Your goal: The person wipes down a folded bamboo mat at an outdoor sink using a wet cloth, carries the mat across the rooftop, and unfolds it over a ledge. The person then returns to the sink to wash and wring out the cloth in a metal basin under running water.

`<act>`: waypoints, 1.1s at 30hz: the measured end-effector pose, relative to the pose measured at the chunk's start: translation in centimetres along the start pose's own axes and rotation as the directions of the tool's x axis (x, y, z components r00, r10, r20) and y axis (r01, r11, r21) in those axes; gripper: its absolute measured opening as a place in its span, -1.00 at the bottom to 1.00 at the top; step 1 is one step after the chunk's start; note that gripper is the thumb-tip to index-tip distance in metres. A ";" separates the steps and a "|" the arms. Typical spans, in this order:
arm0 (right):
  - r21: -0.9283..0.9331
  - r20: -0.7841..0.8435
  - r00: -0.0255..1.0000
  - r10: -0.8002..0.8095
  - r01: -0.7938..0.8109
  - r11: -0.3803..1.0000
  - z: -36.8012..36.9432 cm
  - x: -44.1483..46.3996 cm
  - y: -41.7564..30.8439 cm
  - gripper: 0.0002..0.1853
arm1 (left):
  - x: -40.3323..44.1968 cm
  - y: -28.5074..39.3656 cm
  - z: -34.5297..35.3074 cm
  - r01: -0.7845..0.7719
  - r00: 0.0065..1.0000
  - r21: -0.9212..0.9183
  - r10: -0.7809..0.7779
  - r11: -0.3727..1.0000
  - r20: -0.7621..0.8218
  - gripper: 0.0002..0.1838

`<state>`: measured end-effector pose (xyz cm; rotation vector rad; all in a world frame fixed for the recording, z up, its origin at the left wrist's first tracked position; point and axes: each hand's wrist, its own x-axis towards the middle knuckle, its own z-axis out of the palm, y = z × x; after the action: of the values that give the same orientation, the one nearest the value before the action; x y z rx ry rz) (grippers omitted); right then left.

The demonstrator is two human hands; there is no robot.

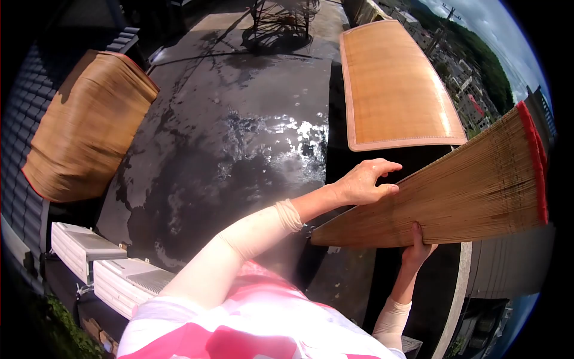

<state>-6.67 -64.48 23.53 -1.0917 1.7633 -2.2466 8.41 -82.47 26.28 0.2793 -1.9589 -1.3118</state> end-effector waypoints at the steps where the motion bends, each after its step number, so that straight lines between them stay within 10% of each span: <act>1: -0.008 0.000 1.000 -0.008 0.008 1.000 -0.1 0.0 0.3 -0.47 | -0.8 -0.5 -1.4 0.021 1.000 0.052 -0.021 0.998 -0.007 -0.50; 9: -0.024 -0.073 0.997 -0.033 0.032 0.999 0.9 2.2 -0.5 -0.40 | -18.1 -12.7 -18.3 0.512 0.859 0.324 -0.475 0.795 -0.192 -0.59; 17: -0.055 -0.230 0.971 -0.064 0.052 0.997 9.1 7.3 -3.4 -0.35 | -57.6 -20.0 -34.0 0.973 0.188 0.217 -0.809 0.077 -0.557 -0.60; 20: -0.142 -0.250 0.964 -0.086 0.051 0.989 11.2 9.2 -2.9 -0.38 | -65.9 -16.1 -33.2 0.943 -0.332 -0.094 -0.877 -0.320 -0.347 -0.73; 22: -0.161 -0.201 0.973 -0.113 0.081 0.984 13.9 9.6 -2.7 -0.40 | -68.0 -14.3 -32.9 0.887 -0.460 -0.168 -0.860 -0.431 -0.223 -0.76; 28: -0.062 -0.229 0.927 0.298 -0.319 0.946 17.9 11.9 0.4 -0.39 | -67.8 -18.2 -35.2 0.915 -0.329 -0.326 -0.906 -0.236 -0.266 -0.80; 33: -0.197 -0.080 0.991 0.105 -0.119 0.973 22.1 12.4 3.5 -0.46 | -60.1 -20.6 -38.7 0.986 -0.002 -0.146 -0.871 0.080 -0.491 -0.61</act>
<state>-4.42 -89.49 28.18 -0.9272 2.0623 -2.1017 72.27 -85.88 -11.77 2.2434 -1.2921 -1.4537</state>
